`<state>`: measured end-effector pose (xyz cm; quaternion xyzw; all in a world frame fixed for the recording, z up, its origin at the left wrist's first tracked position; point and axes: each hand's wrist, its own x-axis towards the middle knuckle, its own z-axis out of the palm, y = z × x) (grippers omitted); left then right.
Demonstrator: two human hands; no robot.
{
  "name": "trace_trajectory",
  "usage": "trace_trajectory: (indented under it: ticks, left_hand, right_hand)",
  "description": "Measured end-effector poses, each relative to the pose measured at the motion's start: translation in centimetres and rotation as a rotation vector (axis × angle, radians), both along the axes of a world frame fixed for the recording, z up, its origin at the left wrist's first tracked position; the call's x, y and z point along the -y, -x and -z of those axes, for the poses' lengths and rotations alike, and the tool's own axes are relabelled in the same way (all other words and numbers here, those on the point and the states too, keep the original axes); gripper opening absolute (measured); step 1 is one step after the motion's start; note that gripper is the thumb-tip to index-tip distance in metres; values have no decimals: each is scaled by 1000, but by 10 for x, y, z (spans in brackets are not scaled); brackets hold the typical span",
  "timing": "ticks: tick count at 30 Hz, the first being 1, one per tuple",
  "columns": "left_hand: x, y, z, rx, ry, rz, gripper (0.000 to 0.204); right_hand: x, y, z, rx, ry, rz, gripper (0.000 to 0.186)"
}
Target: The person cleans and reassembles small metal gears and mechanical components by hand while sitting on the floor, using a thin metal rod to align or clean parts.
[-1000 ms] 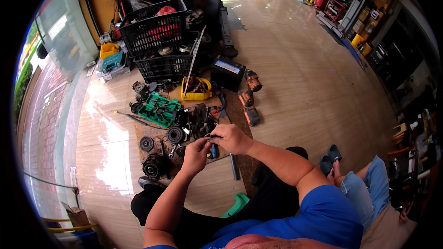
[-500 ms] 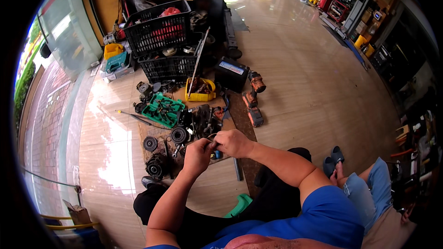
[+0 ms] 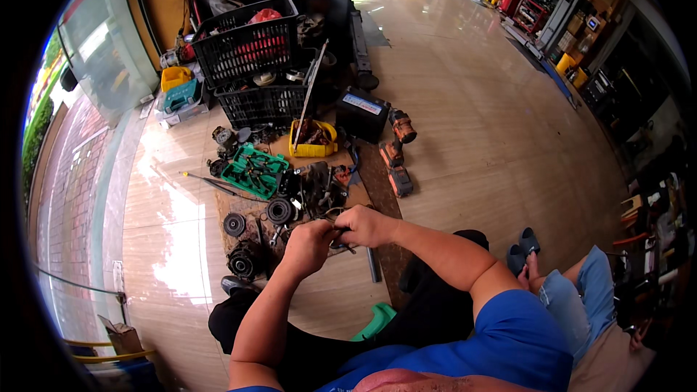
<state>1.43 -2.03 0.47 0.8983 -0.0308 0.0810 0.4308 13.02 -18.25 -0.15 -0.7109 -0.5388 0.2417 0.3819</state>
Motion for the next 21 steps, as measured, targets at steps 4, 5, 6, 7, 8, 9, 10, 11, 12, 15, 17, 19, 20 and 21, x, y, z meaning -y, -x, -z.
trace_trajectory:
  ticks: [4, 5, 6, 7, 8, 9, 10, 11, 12, 15, 17, 19, 20, 21]
  left_hand:
    - [-4, 1, -3, 39, -9, 54, 8]
    - [-4, 0, -3, 47, -16, 66, 7]
    - [-4, 0, -2, 55, -9, 59, 8]
    - [-5, 0, 0, 63, -1, 51, 8]
    - [-5, 0, 2, 70, 6, 41, 9]
    - [-4, 0, 2, 26, 39, -5, 10]
    - [-3, 0, 2, -19, 72, -52, 12]
    - [-1, -2, 0, -62, 106, -94, 13]
    - [0, -3, -3, -87, 115, -100, 14]
    - [-2, -2, -9, -126, 120, -108, 17]
    - [-4, -3, -4, -101, 98, -91, 18]
    - [-4, -2, -4, -124, 98, -96, 17]
    - [-3, -2, -4, -135, 99, -97, 17]
    - [-3, -3, -3, -122, 93, -87, 17]
  right_hand:
    - [0, 2, -8, -256, 49, 8, 22]
    - [0, 2, -9, -307, 56, 12, 22]
    - [0, 1, -7, -277, 52, 10, 22]
    - [0, -1, -4, -247, 49, 8, 23]
    - [-2, -1, -6, -218, 46, 4, 23]
    - [-3, 0, -8, -187, 47, 28, 23]
    - [-3, 2, -11, -155, 48, 51, 23]
    - [-3, 3, -15, -123, 50, 80, 24]
    - [-2, 2, -9, -57, 21, 72, 22]
    - [-2, 1, 3, 81, -22, 50, 18]
    - [-2, 3, 1, 97, 11, 46, 19]
    - [-3, 4, -1, 38, 13, 61, 19]
    - [-2, 5, -1, 9, 16, 69, 19]
    - [-2, 4, -1, -26, 18, 65, 20]
